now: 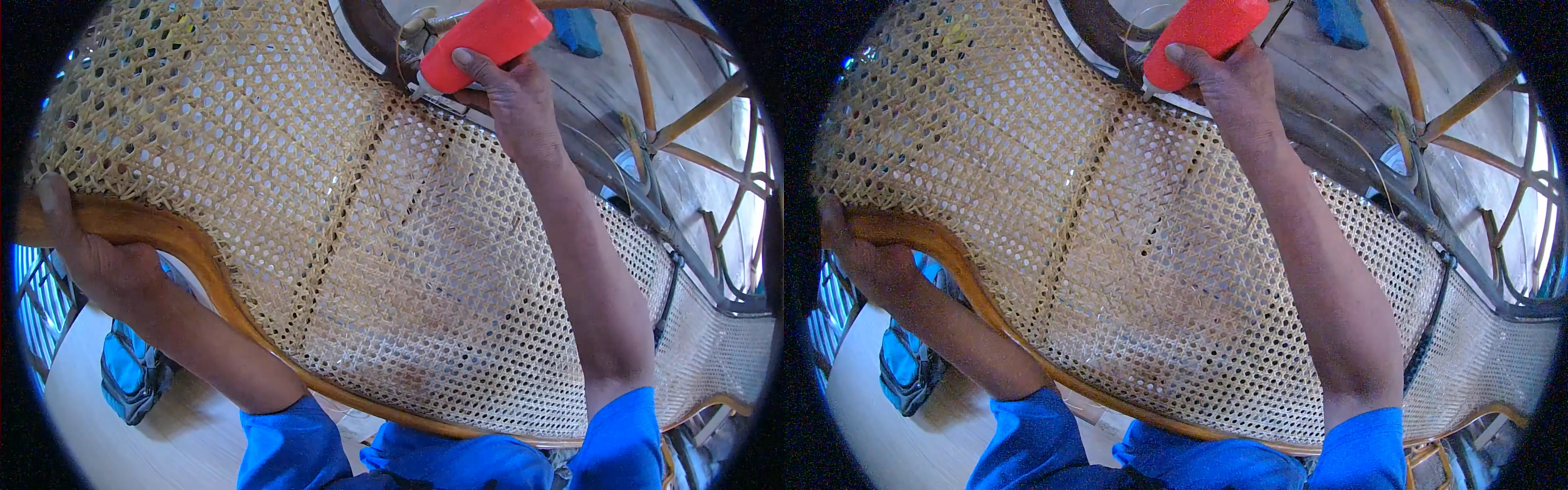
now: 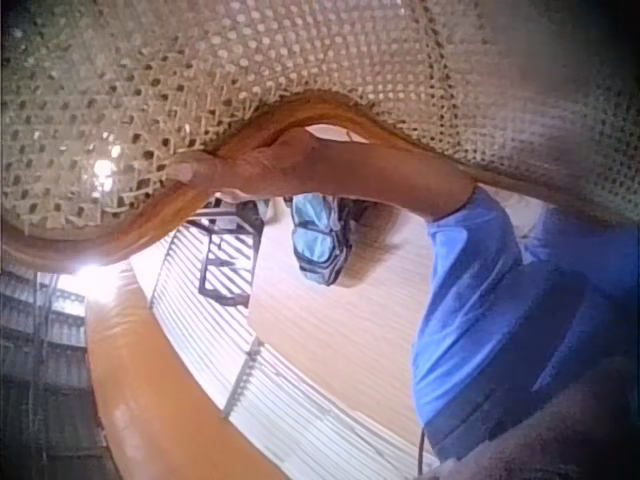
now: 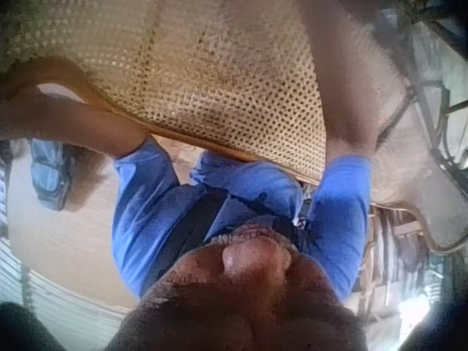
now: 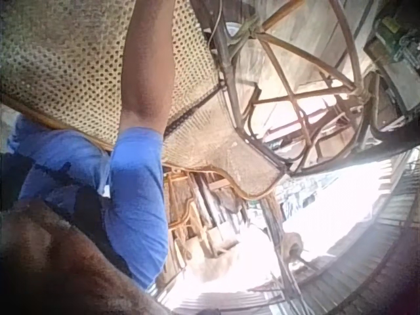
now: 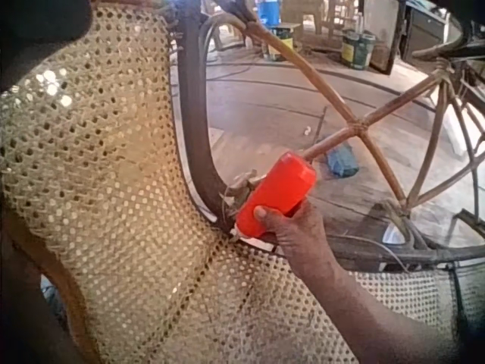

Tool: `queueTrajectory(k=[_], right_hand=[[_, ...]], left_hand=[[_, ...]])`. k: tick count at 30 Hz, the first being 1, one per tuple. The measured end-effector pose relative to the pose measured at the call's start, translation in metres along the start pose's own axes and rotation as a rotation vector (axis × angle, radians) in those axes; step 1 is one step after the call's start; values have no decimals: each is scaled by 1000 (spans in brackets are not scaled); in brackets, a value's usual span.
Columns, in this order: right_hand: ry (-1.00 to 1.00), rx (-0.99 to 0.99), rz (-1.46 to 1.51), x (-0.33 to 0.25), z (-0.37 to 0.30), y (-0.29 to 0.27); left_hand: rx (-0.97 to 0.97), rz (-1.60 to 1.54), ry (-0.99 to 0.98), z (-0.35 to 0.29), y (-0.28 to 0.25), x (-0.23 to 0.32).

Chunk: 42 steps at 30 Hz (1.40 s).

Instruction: The person applies glue to the edge of a rattan chair seat using a red bottle. They then use a hammer to tap the rattan weave into place along the wooden frame. Finally, they insert a thin rattan strip into the weave and secure it with the hammer.

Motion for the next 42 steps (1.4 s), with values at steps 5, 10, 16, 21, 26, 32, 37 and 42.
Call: queueTrajectory(k=[5, 10, 16, 21, 26, 32, 37, 42], right_hand=[[-47, 15, 25, 0, -3, 3], [-91, -23, -32, -4, -1, 7], [-17, -72, -106, -3, 8, 9], [-185, -194, -172, -11, 2, 21], [-137, -4, 242, -15, -11, 3], [-117, 27, 184, -18, -6, 5], [-96, 30, 141, -9, -1, 5], [-71, 11, 99, -5, -2, 10]], left_hand=[[-15, 154, 177, 12, -13, -5], [-15, 57, 73, 8, -6, -4], [-8, -6, 1, 9, -4, -6], [-11, 53, 118, 0, -1, 4], [-14, -2, 44, 1, 1, 0], [3, -2, -21, 6, -4, -7], [-24, 98, 113, 9, -13, -8], [7, 25, 9, 5, -6, -7]])
Point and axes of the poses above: each hand's wrist, its own z-axis towards the middle knuckle, its own y-axis out of the palm, x = y × z, the point moved 6 cm from there along z, towards the middle knuckle, and after that the axes turned 14 degrees about z, right-handed, at the moved point
